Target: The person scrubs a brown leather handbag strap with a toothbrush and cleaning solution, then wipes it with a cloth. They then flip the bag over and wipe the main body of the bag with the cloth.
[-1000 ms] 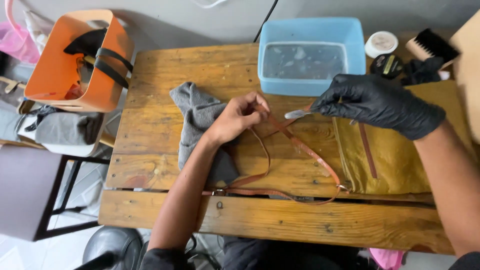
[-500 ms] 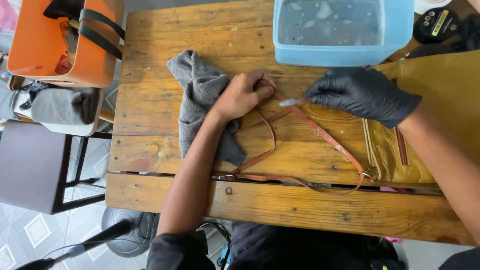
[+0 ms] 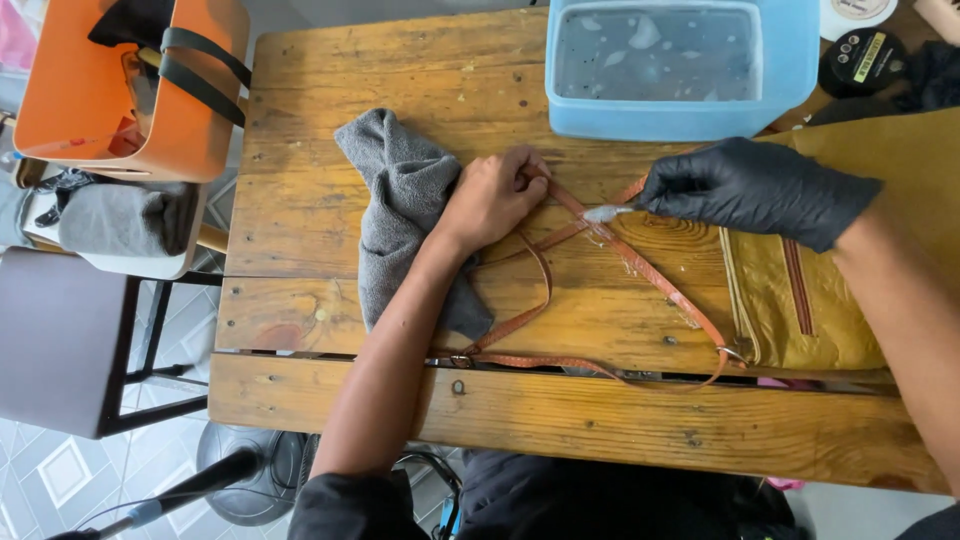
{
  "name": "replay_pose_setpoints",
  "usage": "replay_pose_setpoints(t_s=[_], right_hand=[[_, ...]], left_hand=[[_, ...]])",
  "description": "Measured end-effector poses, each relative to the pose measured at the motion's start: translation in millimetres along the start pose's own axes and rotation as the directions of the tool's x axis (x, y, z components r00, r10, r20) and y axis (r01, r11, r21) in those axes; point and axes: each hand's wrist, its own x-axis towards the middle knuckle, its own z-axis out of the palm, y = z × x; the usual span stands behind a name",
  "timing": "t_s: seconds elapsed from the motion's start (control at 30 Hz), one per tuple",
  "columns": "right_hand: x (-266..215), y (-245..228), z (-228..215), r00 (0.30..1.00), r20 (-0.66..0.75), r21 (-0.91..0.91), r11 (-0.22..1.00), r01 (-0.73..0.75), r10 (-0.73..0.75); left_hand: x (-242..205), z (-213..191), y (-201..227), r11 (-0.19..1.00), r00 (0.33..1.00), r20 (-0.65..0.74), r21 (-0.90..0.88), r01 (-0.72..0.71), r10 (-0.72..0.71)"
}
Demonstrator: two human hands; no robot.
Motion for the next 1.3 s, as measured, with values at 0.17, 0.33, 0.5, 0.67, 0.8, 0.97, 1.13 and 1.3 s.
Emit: replay_pose_setpoints(t_s=[0.17,0.33,0.5,0.67,0.8,0.97,1.13,1.3], right_hand=[[-3.6,-6.3,-9.6,0.987,0.102,0.056,0.990,-0.131,0.125],[-0.9,0.9,-6.4,0.953,0.276,0.105,0.981,-0.162,0.128],[-0.3,-8.1,-3.3,0.983,0.099,0.118,0.979,-0.166,0.155],[-3.2,-4.6,-8.9,0.982,0.059,-0.149,0.974,-0.170,0.181],[4.9,18.7,-2.1,0.958,0.243,-0.027,0.989,-0.147,0.149],[-7.4,-9.7,-3.9,0.979,0.094,0.001,0.983,-0.182,0.181],[-8.5,-6.9,-10.9,0.943,0.240,-0.008,0.972,-0.235,0.229],[-4.1,14.2,-14.2,0.960,0.196,0.088,0.971,-0.221,0.201]], left_hand=[[1.7,-3.6,4.8,1.000,1.000,-0.006,0.001,0.004,-0.004],[1.5,0.1,1.7,1.000,1.000,-0.010,0.026,-0.001,0.001],[0.0,-1.4,3.8,1.000,1.000,-0.002,0.016,-0.003,0.003],[1.9,-0.5,2.6,1.000,1.000,-0.015,0.029,0.003,-0.003],[-1.6,-0.8,7.0,0.999,1.000,-0.009,0.034,0.021,-0.021],[-4.5,0.3,5.2,0.999,1.000,0.005,0.036,0.020,-0.020],[-1.3,-0.2,4.0,0.998,0.999,-0.002,0.035,0.049,-0.049],[0.3,2.3,0.9,0.995,0.999,-0.006,0.086,0.047,-0.047]])
